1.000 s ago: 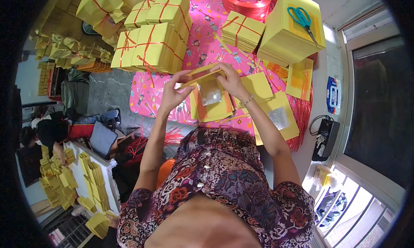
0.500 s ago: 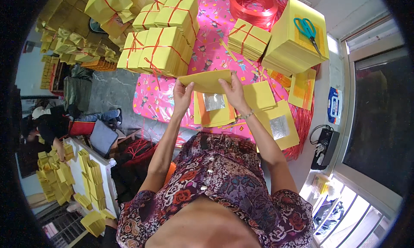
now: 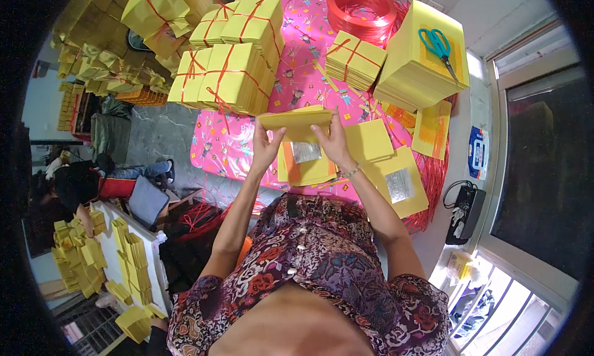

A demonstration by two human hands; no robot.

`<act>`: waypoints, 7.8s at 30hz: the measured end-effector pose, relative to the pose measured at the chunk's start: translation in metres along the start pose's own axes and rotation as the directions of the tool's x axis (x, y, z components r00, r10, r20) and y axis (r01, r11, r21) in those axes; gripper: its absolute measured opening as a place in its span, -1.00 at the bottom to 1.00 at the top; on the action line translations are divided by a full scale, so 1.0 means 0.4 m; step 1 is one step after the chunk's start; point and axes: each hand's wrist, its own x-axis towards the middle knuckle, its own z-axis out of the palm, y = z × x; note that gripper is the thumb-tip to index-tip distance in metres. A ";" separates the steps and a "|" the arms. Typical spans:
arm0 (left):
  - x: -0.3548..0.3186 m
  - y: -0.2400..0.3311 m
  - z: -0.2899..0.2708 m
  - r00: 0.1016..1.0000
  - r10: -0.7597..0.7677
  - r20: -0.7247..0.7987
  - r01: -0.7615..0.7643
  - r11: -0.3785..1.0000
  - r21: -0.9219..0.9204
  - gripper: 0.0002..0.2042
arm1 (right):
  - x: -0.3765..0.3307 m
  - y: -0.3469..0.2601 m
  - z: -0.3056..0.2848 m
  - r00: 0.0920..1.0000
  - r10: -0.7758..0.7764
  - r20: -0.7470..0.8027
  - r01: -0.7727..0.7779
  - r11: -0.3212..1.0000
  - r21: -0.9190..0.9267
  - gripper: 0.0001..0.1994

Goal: Counting and stacking sheets of yellow paper into bundles on a table.

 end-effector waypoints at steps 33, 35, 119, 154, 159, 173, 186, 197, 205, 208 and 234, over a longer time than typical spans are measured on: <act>0.094 0.136 -0.098 0.969 -0.155 0.190 0.182 0.974 -0.136 -0.51 | 0.049 -0.088 -0.066 0.959 0.000 0.282 0.070 0.969 -0.238 -0.65; 0.122 0.183 -0.118 0.915 -0.166 0.369 0.188 0.982 -0.026 -0.49 | 0.058 -0.114 -0.065 0.937 0.015 0.350 0.091 0.954 -0.284 -0.64; -0.172 -0.116 0.036 0.913 -0.171 0.370 0.206 0.977 -0.057 -0.83 | -0.151 0.026 -0.037 0.926 0.211 0.313 -0.172 0.974 -0.147 -0.71; -0.096 0.153 0.091 0.884 -0.395 0.251 0.461 0.826 -0.324 -0.51 | -0.117 -0.179 -0.052 0.864 0.457 0.212 -0.478 0.876 0.060 -0.67; -0.092 0.175 0.085 0.884 -0.381 0.270 0.457 0.823 -0.336 -0.50 | -0.130 -0.177 -0.076 0.832 0.503 0.236 -0.542 0.828 0.145 -0.67; -0.093 0.163 0.075 0.845 -0.459 0.276 0.520 0.824 -0.224 -0.46 | -0.158 -0.190 -0.078 0.830 0.526 0.186 -0.544 0.837 0.061 -0.71; -0.120 0.181 0.086 0.843 -0.403 0.357 0.507 0.817 -0.275 -0.56 | -0.145 -0.190 -0.100 0.904 0.425 0.056 -0.428 0.892 0.147 -0.79; -0.119 0.198 0.072 0.822 -0.400 0.405 0.519 0.818 -0.246 -0.49 | -0.093 -0.199 -0.125 0.929 0.369 -0.018 -0.362 0.920 0.151 -0.78; -0.102 0.201 0.078 0.848 -0.422 0.320 0.512 0.807 -0.293 -0.51 | -0.139 -0.240 -0.129 0.816 0.561 0.139 -0.574 0.814 0.086 -0.74; -0.098 0.200 0.079 0.839 -0.423 0.341 0.509 0.832 -0.220 -0.49 | -0.166 -0.227 -0.113 0.792 0.596 0.131 -0.608 0.789 0.092 -0.72; -0.066 0.116 0.054 0.783 -0.494 0.378 0.564 0.820 -0.095 -0.55 | -0.330 -0.167 -0.037 0.617 0.765 0.187 -0.787 0.605 0.122 -0.67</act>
